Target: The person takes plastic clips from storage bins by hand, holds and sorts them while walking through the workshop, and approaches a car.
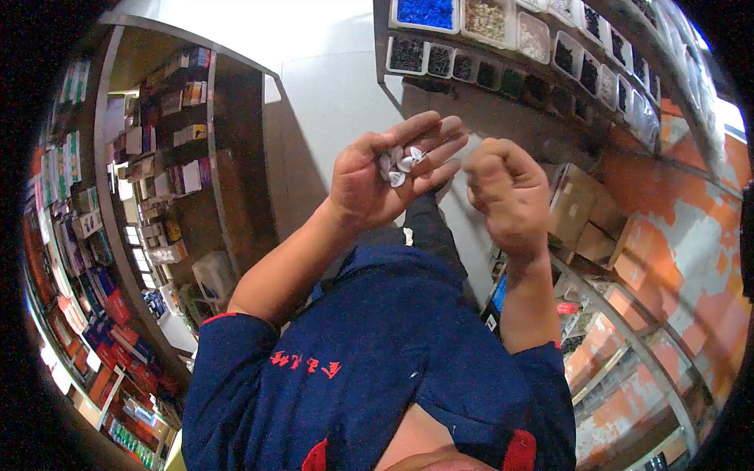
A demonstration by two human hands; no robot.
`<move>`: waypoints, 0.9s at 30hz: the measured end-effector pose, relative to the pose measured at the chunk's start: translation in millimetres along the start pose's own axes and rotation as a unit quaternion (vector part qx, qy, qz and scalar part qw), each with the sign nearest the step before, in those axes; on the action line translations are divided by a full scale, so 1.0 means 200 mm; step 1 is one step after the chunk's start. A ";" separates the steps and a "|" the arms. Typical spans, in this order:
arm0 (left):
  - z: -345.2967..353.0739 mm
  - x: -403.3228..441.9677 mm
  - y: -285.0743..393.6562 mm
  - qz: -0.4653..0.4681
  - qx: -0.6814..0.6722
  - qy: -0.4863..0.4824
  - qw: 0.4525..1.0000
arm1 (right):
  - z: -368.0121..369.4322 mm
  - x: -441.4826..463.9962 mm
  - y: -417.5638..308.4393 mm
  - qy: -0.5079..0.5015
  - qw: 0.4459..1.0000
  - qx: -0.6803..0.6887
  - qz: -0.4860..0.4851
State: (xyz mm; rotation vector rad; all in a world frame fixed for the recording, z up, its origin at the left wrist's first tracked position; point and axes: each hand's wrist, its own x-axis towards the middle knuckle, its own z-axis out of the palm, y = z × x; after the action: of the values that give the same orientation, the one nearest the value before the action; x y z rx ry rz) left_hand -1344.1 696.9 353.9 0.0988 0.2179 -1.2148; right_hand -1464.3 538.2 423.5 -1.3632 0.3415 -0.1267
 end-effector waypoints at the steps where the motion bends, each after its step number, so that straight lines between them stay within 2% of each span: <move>1: -0.01 0.00 0.00 -0.006 -0.012 -0.009 1.000 | 0.06 0.01 -0.04 0.023 0.996 -0.089 -0.005; 2: -0.04 0.00 0.00 -0.015 -0.030 -0.040 0.999 | 0.07 0.03 -0.03 0.014 0.979 -0.196 -0.052; 4: -0.08 0.00 0.01 -0.031 -0.063 -0.103 0.992 | 0.08 0.06 0.04 -0.004 0.906 -0.398 -0.143; 8: -0.06 -0.01 0.01 -0.005 -0.004 -0.075 0.997 | 0.11 0.08 0.06 -0.022 0.828 -0.533 -0.172; 11: 0.01 -0.01 0.00 0.020 0.060 -0.007 0.998 | 0.11 0.10 0.03 -0.041 0.834 -0.527 -0.157; 14: 0.01 -0.01 0.00 0.021 0.045 -0.007 0.999 | 0.11 0.11 0.03 -0.045 0.840 -0.520 -0.149; 17: -0.02 0.00 0.03 0.000 0.009 -0.055 0.998 | 0.11 0.13 0.01 -0.036 0.860 -0.489 -0.139; 19: -0.01 0.00 0.04 0.003 -0.012 -0.050 0.999 | 0.09 0.13 0.06 -0.017 0.942 -0.320 -0.103; 21: 0.01 0.00 0.04 0.014 -0.037 -0.034 0.999 | 0.04 0.11 0.06 -0.021 0.994 -0.104 -0.009; 22: 0.03 0.00 0.04 0.024 -0.052 -0.019 0.998 | -0.03 0.10 0.04 -0.034 0.997 0.024 0.066; 23: 0.04 0.00 0.04 0.035 -0.068 -0.003 0.997 | -0.06 0.09 0.03 -0.047 0.977 0.153 0.141; 26: 0.03 0.01 0.05 0.044 -0.096 -0.029 0.994 | 0.03 0.05 0.00 -0.009 0.950 0.291 0.111; 27: 0.02 0.02 0.04 0.056 -0.095 -0.020 0.994 | 0.00 0.03 0.02 -0.024 0.949 0.283 0.140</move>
State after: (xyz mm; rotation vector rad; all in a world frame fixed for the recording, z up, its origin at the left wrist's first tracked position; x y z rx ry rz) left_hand -1334.6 694.9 357.3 -0.0781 0.2883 -1.0791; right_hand -1459.2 538.4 419.1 -0.7391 0.4164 0.0452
